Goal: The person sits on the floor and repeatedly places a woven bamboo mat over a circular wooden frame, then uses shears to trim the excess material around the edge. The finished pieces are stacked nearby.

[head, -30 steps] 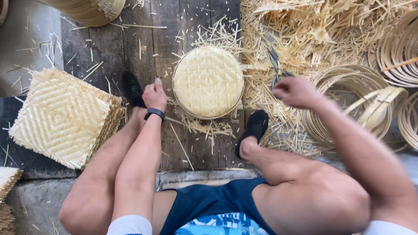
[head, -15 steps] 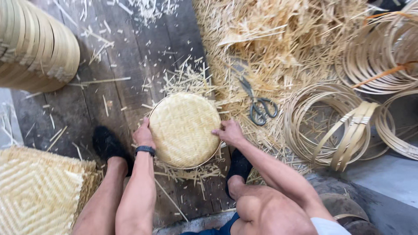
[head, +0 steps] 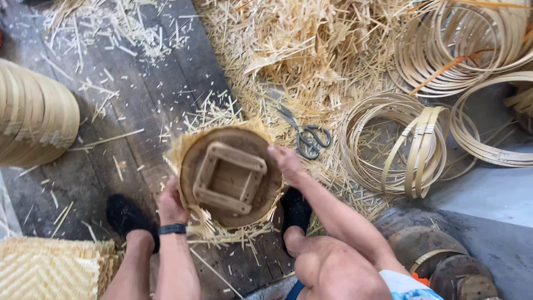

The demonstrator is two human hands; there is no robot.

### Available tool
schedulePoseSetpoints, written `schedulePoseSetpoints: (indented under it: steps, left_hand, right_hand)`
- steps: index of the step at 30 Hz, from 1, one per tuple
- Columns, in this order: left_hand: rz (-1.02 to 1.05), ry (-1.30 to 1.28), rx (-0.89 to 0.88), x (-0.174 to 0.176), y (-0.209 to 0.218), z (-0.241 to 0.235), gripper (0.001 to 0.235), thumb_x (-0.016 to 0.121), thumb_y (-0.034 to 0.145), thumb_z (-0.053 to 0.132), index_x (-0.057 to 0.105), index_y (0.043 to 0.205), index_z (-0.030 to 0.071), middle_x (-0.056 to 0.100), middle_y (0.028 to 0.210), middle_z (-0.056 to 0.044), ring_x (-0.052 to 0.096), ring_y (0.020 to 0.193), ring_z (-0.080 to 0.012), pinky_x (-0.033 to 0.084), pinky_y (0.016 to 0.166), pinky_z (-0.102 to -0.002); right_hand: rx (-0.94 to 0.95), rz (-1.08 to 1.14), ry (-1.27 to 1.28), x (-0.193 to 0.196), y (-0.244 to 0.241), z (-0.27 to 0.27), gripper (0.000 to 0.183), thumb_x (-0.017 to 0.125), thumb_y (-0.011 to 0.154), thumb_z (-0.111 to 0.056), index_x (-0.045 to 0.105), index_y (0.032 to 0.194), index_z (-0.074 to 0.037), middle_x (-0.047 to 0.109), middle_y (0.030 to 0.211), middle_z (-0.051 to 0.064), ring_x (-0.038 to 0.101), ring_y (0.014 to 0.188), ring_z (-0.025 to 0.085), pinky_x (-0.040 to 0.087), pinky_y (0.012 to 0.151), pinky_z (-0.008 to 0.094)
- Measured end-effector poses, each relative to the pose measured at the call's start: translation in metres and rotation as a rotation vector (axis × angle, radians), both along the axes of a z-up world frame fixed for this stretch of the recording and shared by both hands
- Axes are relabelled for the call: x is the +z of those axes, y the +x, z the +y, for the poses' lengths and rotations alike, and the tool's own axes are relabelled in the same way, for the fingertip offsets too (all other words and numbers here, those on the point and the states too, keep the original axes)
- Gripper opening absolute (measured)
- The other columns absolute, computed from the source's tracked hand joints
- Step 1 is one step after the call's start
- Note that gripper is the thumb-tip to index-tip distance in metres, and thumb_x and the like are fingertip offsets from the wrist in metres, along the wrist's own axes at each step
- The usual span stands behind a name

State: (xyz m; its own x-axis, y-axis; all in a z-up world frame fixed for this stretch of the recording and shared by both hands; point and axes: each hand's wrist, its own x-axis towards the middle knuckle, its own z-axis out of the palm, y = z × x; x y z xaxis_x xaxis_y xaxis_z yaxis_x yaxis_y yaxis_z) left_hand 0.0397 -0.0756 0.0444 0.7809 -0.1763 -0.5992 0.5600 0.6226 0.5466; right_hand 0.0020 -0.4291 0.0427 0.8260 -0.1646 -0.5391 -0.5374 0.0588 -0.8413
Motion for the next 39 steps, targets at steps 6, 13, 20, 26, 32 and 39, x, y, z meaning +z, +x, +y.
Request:
schedulePoseSetpoints:
  steps: [6, 13, 20, 26, 32, 39]
  left_hand:
    - [0.072, 0.521, 0.061, -0.065, -0.022, 0.003, 0.055, 0.070, 0.095, 0.040, 0.067, 0.127, -0.005, 0.069, 0.127, -0.017, 0.063, 0.115, -0.0314, 0.049, 0.100, -0.048]
    - [-0.206, 1.691, -0.225, -0.063, -0.063, -0.089, 0.103, 0.083, 0.082, 0.037, 0.026, 0.154, -0.007, 0.037, 0.152, -0.031, 0.034, 0.144, -0.0433, 0.023, 0.120, -0.057]
    - [-0.114, 1.744, -0.184, -0.074, -0.066, -0.111, 0.114, 0.083, 0.068, 0.002, 0.017, 0.160, -0.001, 0.025, 0.163, -0.027, 0.023, 0.153, -0.0400, 0.015, 0.127, -0.055]
    - [-0.204, 1.633, -0.076, -0.049, -0.065, -0.102, 0.103, 0.069, 0.070, -0.008, 0.027, 0.163, -0.002, 0.032, 0.158, -0.025, 0.034, 0.148, -0.0397, 0.027, 0.128, -0.053]
    - [-0.425, 1.785, -0.116, -0.047, -0.082, -0.108, 0.091, 0.066, 0.070, -0.002, 0.037, 0.156, -0.001, 0.039, 0.152, -0.025, 0.039, 0.143, -0.0400, 0.035, 0.123, -0.051]
    - [-0.380, 1.811, -0.338, -0.057, -0.078, -0.102, 0.091, 0.070, 0.082, 0.026, 0.031, 0.161, 0.002, 0.025, 0.162, -0.030, 0.021, 0.151, -0.0446, 0.017, 0.125, -0.058]
  right_hand:
    - [0.155, 0.195, -0.300, -0.033, -0.012, 0.018, 0.045, 0.058, 0.102, -0.030, 0.067, 0.130, 0.003, 0.072, 0.117, 0.026, 0.066, 0.114, 0.035, 0.052, 0.101, 0.044]
    - [0.461, -0.498, -1.058, -0.003, 0.007, 0.057, 0.085, 0.076, 0.079, -0.033, 0.032, 0.148, -0.011, 0.043, 0.117, 0.015, 0.043, 0.110, 0.028, 0.039, 0.093, 0.045]
    - [0.832, -0.773, -1.027, 0.001, 0.027, 0.069, 0.091, 0.076, 0.085, -0.027, 0.024, 0.159, -0.021, 0.043, 0.114, 0.015, 0.047, 0.102, 0.029, 0.046, 0.092, 0.047]
    - [0.833, -0.725, -0.844, 0.004, 0.032, 0.072, 0.092, 0.067, 0.083, -0.001, 0.031, 0.162, -0.031, 0.048, 0.125, 0.019, 0.057, 0.102, 0.027, 0.057, 0.088, 0.038]
    - [0.561, -0.774, -0.725, -0.011, -0.009, 0.061, 0.079, 0.071, 0.087, -0.010, 0.045, 0.157, -0.035, 0.059, 0.106, 0.010, 0.062, 0.092, 0.024, 0.058, 0.084, 0.037]
    - [0.229, -0.925, -0.688, -0.057, -0.029, 0.014, 0.036, 0.060, 0.093, -0.010, 0.065, 0.129, -0.009, 0.065, 0.114, 0.012, 0.068, 0.104, 0.030, 0.060, 0.093, 0.042]
